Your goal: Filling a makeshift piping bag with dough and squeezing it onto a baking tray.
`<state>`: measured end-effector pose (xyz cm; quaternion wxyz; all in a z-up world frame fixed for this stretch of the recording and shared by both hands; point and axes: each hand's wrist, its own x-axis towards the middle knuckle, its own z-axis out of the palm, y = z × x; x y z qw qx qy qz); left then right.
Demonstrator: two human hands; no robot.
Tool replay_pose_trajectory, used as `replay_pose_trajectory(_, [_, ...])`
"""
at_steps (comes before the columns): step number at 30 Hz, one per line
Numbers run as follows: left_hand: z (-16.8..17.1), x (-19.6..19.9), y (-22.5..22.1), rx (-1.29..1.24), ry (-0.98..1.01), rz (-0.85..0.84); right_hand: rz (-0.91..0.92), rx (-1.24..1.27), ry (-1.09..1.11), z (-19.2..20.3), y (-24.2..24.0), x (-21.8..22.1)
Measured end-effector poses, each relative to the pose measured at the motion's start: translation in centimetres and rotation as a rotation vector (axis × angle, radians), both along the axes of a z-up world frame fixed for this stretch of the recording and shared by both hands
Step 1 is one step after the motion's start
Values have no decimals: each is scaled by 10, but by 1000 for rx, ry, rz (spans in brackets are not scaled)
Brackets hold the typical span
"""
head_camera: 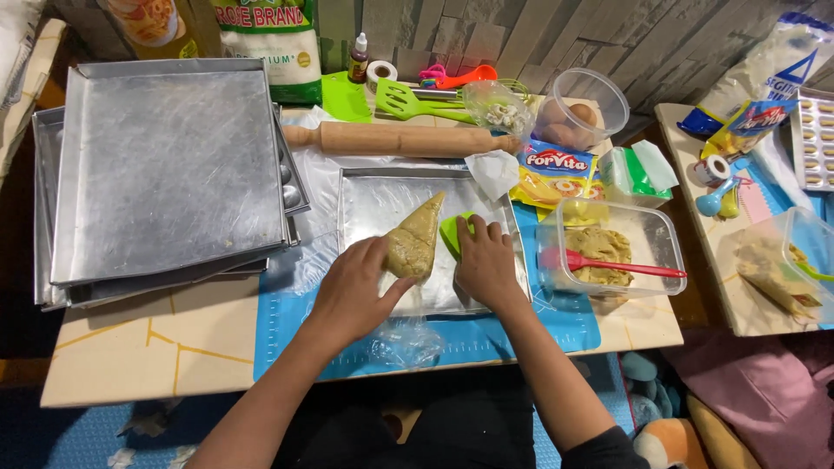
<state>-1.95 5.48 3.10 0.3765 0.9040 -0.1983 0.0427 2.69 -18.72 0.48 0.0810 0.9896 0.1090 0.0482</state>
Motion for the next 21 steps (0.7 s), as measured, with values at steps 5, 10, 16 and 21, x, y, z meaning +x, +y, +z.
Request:
replay_pose_trajectory(5, [-11, 47, -47, 265, 96, -120, -64, -32, 142, 6, -7, 7])
replay_pose_trajectory(10, [-35, 69, -71, 364, -20, -108, -127, 19, 153, 3, -20, 13])
replay_pose_trajectory(16, [-28, 66, -74, 400, 0, -135, -47, -2, 101, -14, -38, 41])
replay_pose_trajectory(21, [-30, 69, -75, 404, 45, -144, -58, -151, 296, 8, -33, 56])
